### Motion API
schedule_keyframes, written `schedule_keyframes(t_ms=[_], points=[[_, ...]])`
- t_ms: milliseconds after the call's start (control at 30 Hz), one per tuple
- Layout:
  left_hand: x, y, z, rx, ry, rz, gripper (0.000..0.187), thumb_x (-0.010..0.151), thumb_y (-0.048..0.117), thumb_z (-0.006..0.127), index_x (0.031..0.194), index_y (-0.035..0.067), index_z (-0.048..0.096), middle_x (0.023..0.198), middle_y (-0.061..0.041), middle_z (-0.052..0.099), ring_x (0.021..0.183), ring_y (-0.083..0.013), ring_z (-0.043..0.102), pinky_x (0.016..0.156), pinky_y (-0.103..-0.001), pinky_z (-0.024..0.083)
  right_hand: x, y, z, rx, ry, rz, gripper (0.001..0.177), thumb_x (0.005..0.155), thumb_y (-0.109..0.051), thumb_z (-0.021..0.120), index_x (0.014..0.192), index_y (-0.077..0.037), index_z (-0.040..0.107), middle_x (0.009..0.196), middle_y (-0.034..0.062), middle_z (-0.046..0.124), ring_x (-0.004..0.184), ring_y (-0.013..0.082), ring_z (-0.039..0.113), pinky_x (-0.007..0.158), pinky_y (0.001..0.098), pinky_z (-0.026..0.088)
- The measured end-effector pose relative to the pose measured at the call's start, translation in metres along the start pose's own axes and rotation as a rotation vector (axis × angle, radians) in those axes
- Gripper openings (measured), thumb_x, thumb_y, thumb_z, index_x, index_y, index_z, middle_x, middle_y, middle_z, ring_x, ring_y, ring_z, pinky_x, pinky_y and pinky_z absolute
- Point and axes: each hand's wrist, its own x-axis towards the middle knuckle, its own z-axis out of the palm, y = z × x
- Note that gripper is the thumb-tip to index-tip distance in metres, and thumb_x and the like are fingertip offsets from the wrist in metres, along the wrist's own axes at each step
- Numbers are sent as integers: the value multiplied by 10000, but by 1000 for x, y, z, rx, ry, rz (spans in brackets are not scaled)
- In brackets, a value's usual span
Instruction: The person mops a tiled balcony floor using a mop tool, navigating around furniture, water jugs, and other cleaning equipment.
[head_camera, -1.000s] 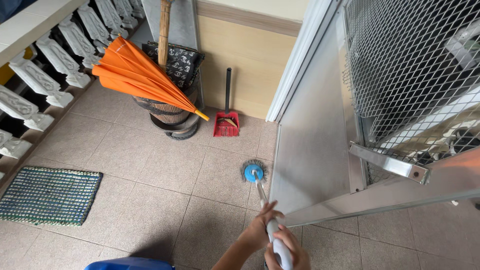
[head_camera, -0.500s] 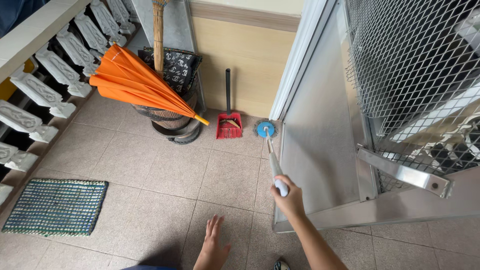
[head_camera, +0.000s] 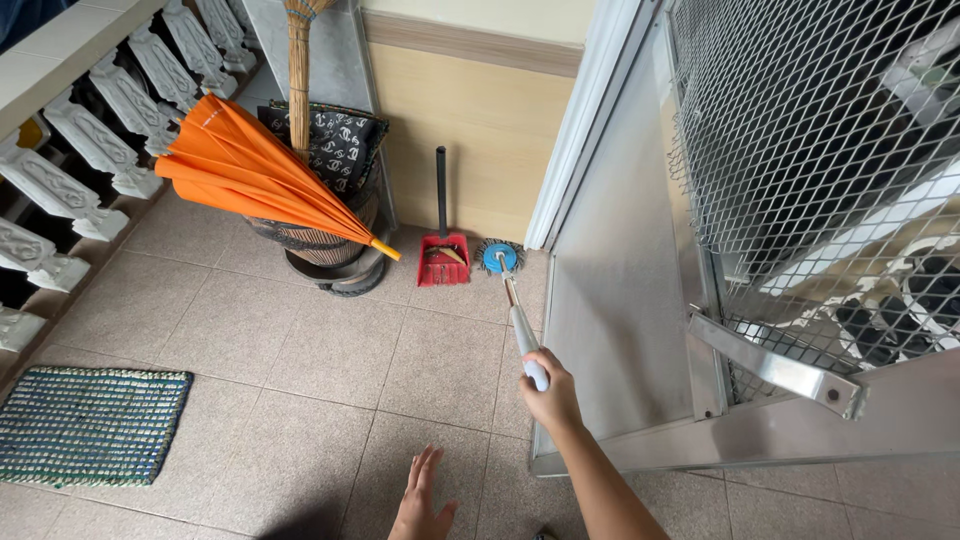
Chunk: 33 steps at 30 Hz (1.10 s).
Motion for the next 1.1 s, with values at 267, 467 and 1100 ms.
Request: schedule_keyframes(t_ms=[267,467,1100], points=[[-4,-36,-2,116,-48,22,1012,741,82,863,1565,189,286,1599,-156,275,1518,-433,179,1228,-584,189,-120,-58,-25,-126,1,82,354,813,-82,770,1138,-73,631,1119,138,721,724,182,766,597,261,623],[-6,8,-3,59,-44,-21,887,763,85,835,1502,185,355,1617,-113,306,1526,-409,218,1235,-528,291,-98,-54,-29,106,134,145,250,832,-59,739,1065,-82,650,988,129,743,657,185,759,502,249,591],[-58,175,-48,28,-285,54,763,915,80,674,1557,85,262,1673,-110,200,1572,-325,123,1288,-414,187,-148,-162,-126,-210,-400,400,324,850,-235,761,1153,-134,705,794,133,824,567,180,737,461,273,504]])
